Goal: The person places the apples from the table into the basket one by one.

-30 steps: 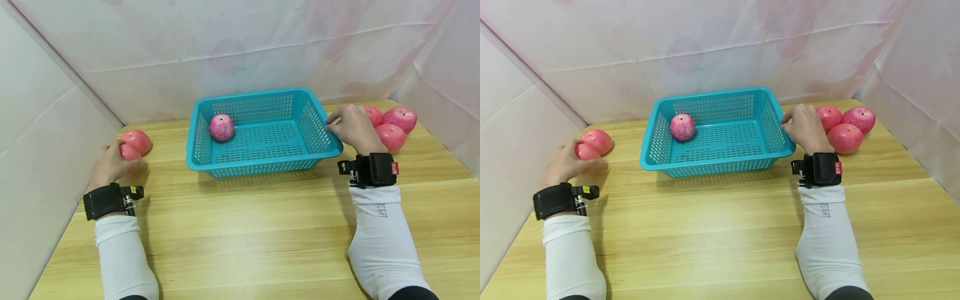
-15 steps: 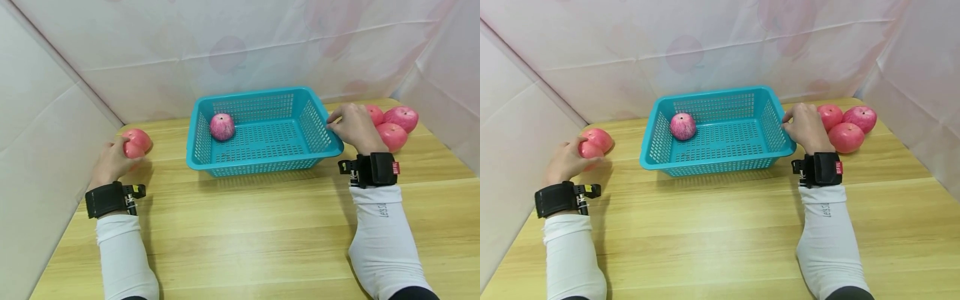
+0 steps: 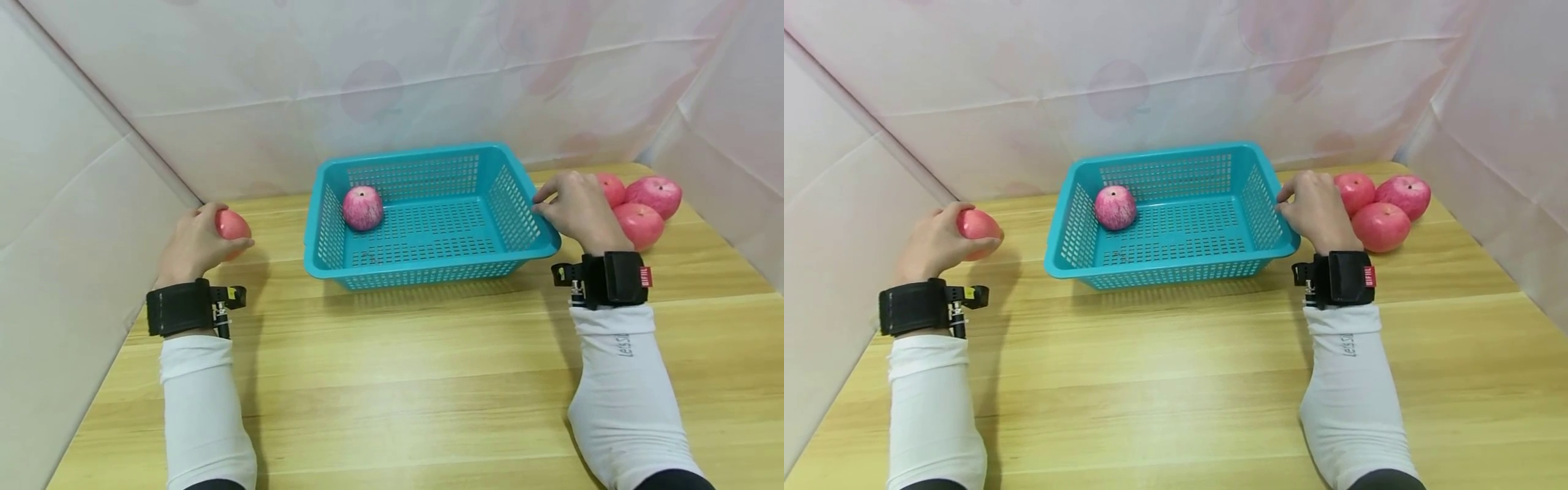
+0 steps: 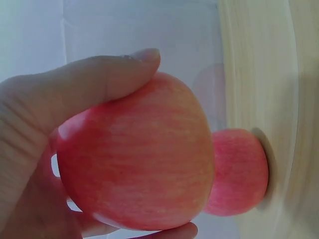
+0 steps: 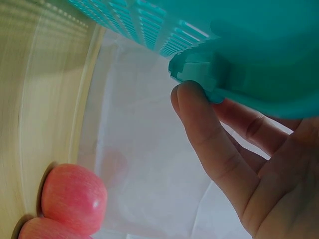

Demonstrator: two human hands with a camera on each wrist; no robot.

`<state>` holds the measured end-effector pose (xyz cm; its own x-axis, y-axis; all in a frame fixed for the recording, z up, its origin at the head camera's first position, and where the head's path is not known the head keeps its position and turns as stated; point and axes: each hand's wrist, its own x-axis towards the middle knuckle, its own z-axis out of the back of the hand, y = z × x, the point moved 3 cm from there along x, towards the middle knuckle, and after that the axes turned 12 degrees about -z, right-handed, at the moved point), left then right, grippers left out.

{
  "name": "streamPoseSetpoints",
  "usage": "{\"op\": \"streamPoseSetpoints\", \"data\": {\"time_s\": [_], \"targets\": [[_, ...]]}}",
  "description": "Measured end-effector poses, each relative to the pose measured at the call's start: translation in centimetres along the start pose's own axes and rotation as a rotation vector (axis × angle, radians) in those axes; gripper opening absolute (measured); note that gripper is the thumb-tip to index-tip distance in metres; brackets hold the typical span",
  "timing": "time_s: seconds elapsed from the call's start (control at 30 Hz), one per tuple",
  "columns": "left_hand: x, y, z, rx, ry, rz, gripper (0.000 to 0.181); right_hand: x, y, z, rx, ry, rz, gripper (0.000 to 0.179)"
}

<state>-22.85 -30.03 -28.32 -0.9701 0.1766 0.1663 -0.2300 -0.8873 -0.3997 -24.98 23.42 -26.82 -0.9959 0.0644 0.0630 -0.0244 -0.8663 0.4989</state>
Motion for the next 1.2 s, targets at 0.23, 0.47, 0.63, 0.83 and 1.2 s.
{"op": "streamPoseSetpoints", "data": {"time_s": [0.23,0.47,0.63,0.83,1.2], "targets": [[0.5,-0.8,0.1,0.0,0.02,-0.017,0.077,-0.1,-0.1,0.0,0.002,-0.008,0.012,0.023],[1.1,-1.6,0.3,0.018,0.056,-0.031,0.076,-0.3,-0.2,0.1,0.007,-0.015,0.024,0.023],[1.5,-2.0,0.0,0.04,0.072,-0.048,0.075,-0.3,0.0,0.0,-0.003,-0.029,0.033,0.021],[1.9,-3.0,0.2,0.01,0.043,-0.059,0.07,-0.2,0.2,-0.1,-0.004,-0.029,0.035,0.021],[2.4,-4.8,0.6,0.055,0.079,-0.047,0.073,-0.1,0.0,-0.1,0.006,-0.004,0.013,0.022]]}}
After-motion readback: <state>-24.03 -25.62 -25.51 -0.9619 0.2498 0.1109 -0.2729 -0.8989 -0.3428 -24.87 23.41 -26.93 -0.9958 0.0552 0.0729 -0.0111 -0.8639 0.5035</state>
